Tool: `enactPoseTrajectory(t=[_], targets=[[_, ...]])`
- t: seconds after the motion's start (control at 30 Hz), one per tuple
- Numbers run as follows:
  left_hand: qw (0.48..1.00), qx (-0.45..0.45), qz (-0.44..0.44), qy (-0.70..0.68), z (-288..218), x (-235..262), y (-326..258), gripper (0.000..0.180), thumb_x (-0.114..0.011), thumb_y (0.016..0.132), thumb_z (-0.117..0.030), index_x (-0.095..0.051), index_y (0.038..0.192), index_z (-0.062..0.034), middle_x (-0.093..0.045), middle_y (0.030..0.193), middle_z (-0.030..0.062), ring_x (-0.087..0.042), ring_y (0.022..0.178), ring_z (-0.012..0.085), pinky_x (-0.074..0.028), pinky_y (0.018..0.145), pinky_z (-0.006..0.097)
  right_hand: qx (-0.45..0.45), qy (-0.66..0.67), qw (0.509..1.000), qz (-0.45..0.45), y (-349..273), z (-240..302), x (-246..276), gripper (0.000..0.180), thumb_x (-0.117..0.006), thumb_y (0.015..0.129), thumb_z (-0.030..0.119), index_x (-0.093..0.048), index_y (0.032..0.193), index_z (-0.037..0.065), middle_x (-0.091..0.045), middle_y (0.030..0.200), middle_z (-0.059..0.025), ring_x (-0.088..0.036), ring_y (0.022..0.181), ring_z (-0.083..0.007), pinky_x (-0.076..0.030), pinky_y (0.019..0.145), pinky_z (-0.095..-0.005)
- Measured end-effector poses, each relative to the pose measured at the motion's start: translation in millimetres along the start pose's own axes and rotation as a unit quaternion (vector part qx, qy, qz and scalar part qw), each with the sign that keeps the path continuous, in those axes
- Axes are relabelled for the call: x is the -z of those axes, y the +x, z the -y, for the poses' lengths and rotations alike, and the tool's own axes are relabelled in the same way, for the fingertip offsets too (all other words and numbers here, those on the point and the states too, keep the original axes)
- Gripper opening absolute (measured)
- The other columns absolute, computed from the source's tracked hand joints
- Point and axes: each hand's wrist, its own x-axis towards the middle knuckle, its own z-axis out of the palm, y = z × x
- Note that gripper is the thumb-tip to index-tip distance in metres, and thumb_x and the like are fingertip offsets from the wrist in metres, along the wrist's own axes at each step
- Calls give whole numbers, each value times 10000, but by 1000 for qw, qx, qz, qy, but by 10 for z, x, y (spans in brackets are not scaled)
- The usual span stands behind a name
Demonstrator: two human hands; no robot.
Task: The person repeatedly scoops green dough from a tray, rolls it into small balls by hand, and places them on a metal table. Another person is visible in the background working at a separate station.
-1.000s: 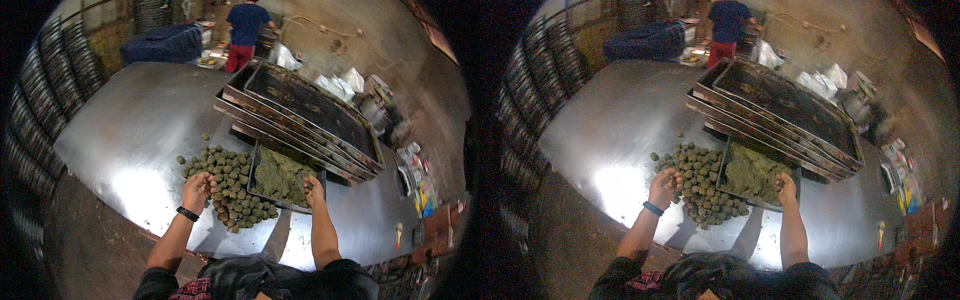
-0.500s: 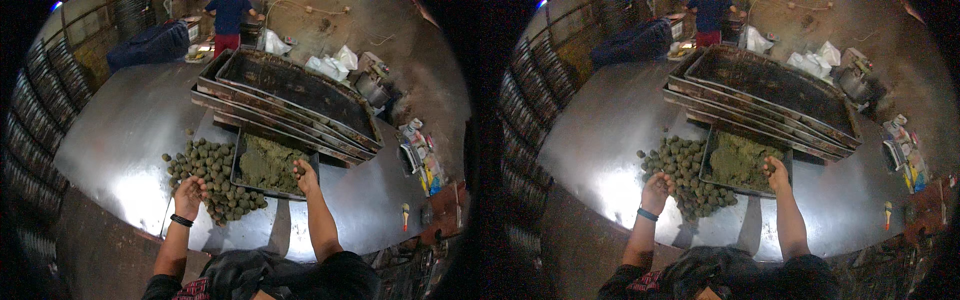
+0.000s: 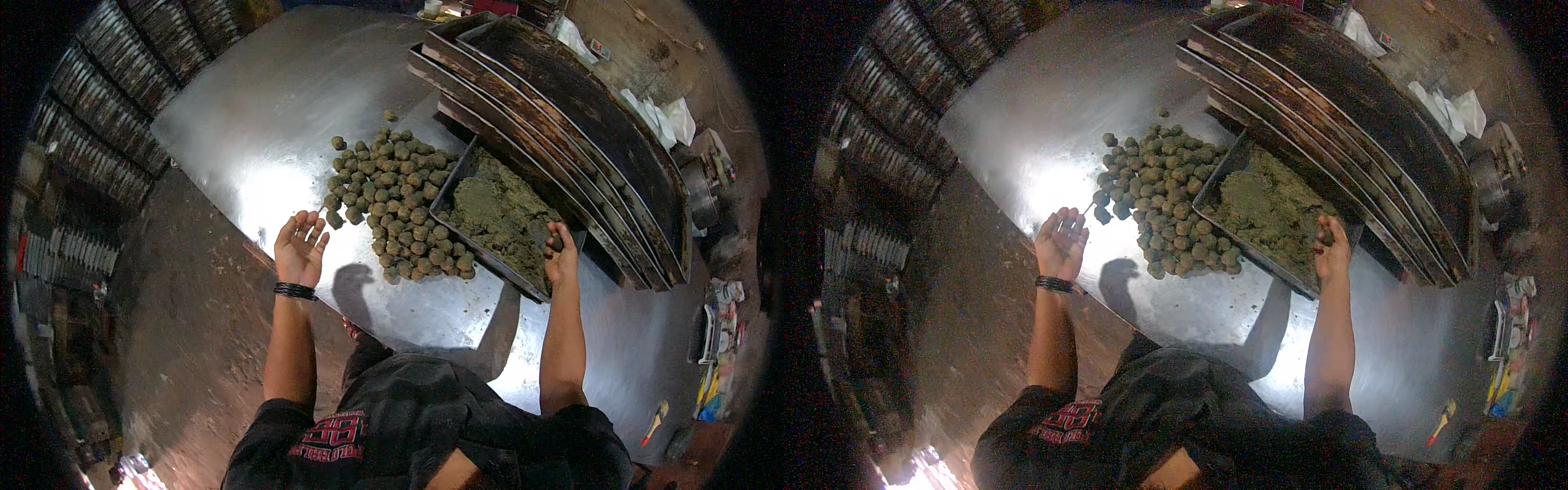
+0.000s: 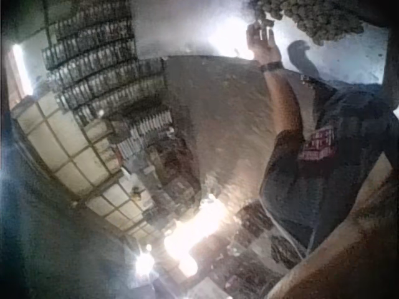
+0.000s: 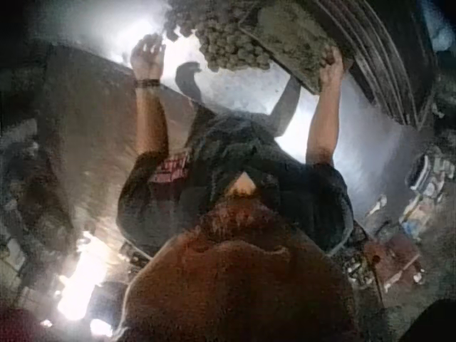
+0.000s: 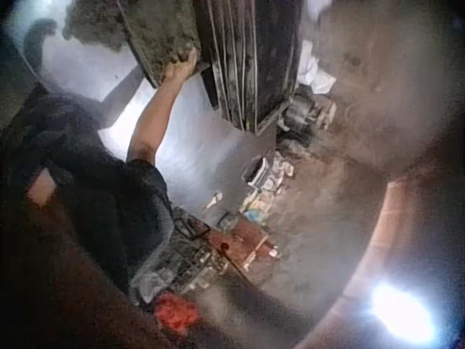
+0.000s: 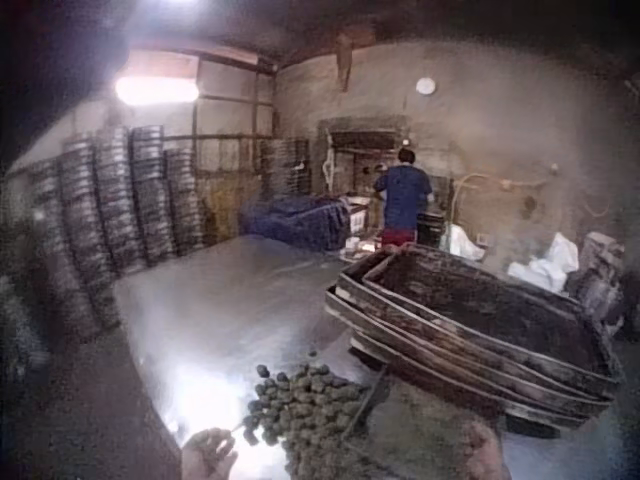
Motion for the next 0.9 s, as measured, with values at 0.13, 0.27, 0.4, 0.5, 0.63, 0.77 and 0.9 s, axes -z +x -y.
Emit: enactPoseTrajectory(t=[0.13,0.27,0.4,0.5,0.63,0.77,0.9], targets=[[974,-38,-145,169,15,183,282,429,-441,874,-323,-425,1240,-99,-424,1272,54,-411,1117,202,-325,907,367,22,-131,990,-45,-195,-63,-549,362,-621,784,458,-516,800,113,-463,647,9,-393,525,-94,-273,424,-232],[969,-52,-156,185,182,613,740,448,-479,861,-411,-456,1200,-118,-448,1231,13,-433,1035,169,-357,769,342,18,-383,918,98,-588,-375,-1405,387,-617,791,422,-618,837,38,-527,649,-26,-502,584,-109,-410,510,-260],[967,16,-92,239,331,559,726,564,-438,878,-430,-327,1313,-90,-382,1297,57,-373,1102,182,-302,857,354,58,-534,736,413,-909,-840,-2178,260,-604,744,191,-584,952,36,-612,925,-95,-584,813,-172,-452,741,-314],[955,11,-7,295,400,635,593,599,-416,909,-353,-206,1363,-22,-244,1385,151,-216,1294,248,-190,1030,332,174,-606,642,437,-1060,-1226,-2505,434,-644,708,186,-529,1100,40,-590,1037,-161,-571,956,-309,-436,826,-389],[900,-123,61,413,528,431,443,626,-369,923,-318,-105,1374,26,-100,1435,176,-107,1327,286,-97,1068,370,194,-593,683,380,-1162,-1346,-2678,518,-676,699,214,-504,1157,43,-563,1064,-171,-589,863,-293,-458,750,-382],[860,-229,75,449,898,376,685,728,-348,899,-469,-89,1380,13,-57,1444,182,-59,1338,300,-50,1072,420,201,-547,755,301,-1054,-970,-2472,325,-654,743,207,-599,1009,28,-607,942,-142,-605,773,-245,-473,668,-342],[820,-327,23,469,1186,214,854,752,-318,888,-534,-132,1374,8,-64,1438,204,-47,1333,339,-43,1062,488,301,-510,791,156,-633,-543,-1619,205,-634,767,190,-651,896,32,-633,844,-125,-615,784,-216,-485,665,-332]])
